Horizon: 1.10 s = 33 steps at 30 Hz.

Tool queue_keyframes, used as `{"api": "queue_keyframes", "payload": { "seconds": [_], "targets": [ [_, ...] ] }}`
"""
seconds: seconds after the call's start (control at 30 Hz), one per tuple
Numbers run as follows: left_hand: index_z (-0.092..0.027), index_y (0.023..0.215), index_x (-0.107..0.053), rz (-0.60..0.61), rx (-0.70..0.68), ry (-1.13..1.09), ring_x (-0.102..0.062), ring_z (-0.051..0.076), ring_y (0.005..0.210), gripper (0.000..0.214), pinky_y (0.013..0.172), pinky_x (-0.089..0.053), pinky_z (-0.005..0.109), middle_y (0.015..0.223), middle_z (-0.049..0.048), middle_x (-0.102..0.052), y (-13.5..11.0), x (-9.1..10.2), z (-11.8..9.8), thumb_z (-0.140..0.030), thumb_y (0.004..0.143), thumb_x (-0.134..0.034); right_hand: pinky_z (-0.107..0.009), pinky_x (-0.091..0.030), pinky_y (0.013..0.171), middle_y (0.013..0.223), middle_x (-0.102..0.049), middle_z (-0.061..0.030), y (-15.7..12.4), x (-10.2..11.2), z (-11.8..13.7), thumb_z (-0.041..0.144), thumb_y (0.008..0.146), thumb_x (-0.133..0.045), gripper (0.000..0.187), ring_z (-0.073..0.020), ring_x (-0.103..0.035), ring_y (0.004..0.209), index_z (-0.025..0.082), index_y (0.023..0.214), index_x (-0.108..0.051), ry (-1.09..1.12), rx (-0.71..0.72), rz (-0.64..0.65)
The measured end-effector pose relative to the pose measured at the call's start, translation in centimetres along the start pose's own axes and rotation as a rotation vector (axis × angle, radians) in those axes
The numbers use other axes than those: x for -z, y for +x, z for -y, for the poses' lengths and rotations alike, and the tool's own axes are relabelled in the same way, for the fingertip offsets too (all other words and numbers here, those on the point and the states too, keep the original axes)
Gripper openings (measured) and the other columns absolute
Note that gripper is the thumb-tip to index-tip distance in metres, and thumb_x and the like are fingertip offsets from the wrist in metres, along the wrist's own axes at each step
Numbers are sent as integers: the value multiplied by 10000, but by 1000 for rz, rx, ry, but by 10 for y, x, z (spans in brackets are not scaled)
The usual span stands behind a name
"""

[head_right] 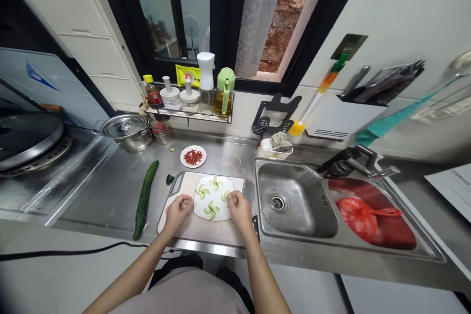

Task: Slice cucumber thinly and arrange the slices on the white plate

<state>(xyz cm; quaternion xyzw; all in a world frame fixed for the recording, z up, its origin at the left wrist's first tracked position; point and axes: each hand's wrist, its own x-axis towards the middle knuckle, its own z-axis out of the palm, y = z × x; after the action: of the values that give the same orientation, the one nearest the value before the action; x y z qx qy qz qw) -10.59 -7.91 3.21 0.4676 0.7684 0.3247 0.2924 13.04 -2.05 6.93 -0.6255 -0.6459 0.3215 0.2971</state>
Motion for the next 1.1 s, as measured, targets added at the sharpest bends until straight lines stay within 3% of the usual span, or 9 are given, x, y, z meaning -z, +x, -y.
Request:
{"api": "queue_keyframes", "payload": {
  "seconds": [0.3, 0.57, 0.8, 1.1],
  "targets": [
    [-199, 893, -677, -33, -43, -212, -529, 135, 651, 271, 692, -443, 262, 761, 6, -613, -1, 1, -9, -431, 787, -587, -220, -335, 593, 640, -588, 16, 98, -43, 48, 373, 855, -483, 249, -139, -523, 611, 193, 865, -655, -90, 135, 114],
    [-182, 892, -680, -41, -2, -343, -525, 141, 649, 298, 650, -447, 252, 734, 19, -612, -1, -11, -12, -451, 775, -624, -220, -348, 679, 945, -698, -45, 200, -102, 75, 215, 882, -503, 211, -146, -583, 825, 213, 942, -706, -437, 234, 261],
    [-170, 886, -685, -61, 59, -413, -527, 147, 658, 368, 640, -445, 252, 735, 29, -608, 5, -13, 1, -508, 743, -658, -221, -353, 693, 1033, -680, -58, 223, -151, 76, 219, 874, -547, 188, -159, -594, 923, 223, 965, -711, -536, 197, 321],
    [-158, 869, -687, -96, 129, -444, -536, 155, 662, 460, 641, -449, 259, 722, 37, -595, 7, -4, 7, -591, 715, -663, -249, -375, 732, 1118, -646, -103, 235, -177, 74, 200, 911, -476, 255, -183, -585, 973, 195, 1036, -698, -604, 176, 348]
  ]
}}
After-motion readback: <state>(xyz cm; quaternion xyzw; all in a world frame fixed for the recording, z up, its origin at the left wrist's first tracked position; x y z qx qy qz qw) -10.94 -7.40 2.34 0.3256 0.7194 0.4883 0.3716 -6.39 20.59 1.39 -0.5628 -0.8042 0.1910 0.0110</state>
